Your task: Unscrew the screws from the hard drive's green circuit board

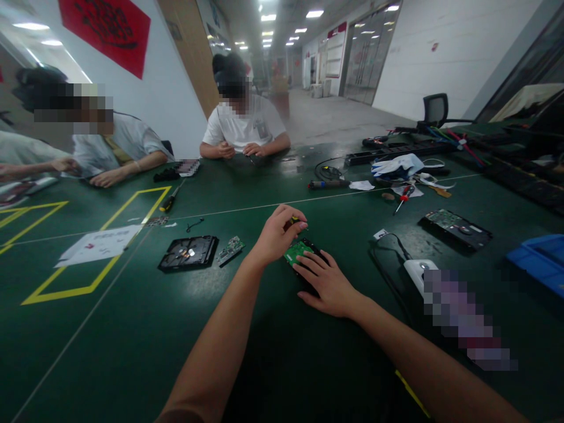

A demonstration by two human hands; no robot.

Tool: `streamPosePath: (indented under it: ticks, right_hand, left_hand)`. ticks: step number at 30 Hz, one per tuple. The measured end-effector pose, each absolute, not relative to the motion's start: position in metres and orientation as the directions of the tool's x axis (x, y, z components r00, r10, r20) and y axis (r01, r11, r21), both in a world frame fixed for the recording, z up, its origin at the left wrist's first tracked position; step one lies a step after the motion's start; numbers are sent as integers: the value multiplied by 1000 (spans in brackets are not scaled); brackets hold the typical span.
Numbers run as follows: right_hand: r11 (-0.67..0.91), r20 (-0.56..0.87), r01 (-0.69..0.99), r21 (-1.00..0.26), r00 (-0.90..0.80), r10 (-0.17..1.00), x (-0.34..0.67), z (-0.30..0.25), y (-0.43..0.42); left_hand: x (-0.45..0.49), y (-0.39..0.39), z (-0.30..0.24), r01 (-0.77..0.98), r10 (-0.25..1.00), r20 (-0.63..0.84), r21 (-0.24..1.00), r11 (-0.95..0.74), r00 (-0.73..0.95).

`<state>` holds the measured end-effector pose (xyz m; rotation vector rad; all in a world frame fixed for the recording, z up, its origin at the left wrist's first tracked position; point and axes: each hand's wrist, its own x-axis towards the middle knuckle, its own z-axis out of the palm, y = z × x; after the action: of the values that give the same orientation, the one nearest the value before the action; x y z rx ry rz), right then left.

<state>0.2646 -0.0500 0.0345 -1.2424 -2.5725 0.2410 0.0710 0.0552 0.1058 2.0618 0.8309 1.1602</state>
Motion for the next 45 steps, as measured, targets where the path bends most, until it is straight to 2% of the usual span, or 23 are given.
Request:
streamPosePath:
  ticks: [7,14,22,31,38,45]
  right_hand:
    - [620,174,739,-262,-596,784,265,32,-50]
    - [622,181,736,-267,-595,783,265,34,-51]
    - [621,192,740,-259,-591,784,265,30,-49]
    - [620,175,738,-265,-595,784,265,36,-50]
    - [617,181,740,-269,-590,787,265,35,-50]
    - [619,183,738,-270,-592,785,266,34,-50]
  left_hand:
    - [73,60,98,184,823,412,841,-508,390]
    - [67,63,98,211,799,456,801,-560,391]
    - [67,63,98,200,833,419,838,-508,360]
    - [66,67,99,290,777,537,726,-624,329]
    - [69,63,98,304,831,440,785,-540,340]
    - [66,61,105,372,782,510,691,-620,358]
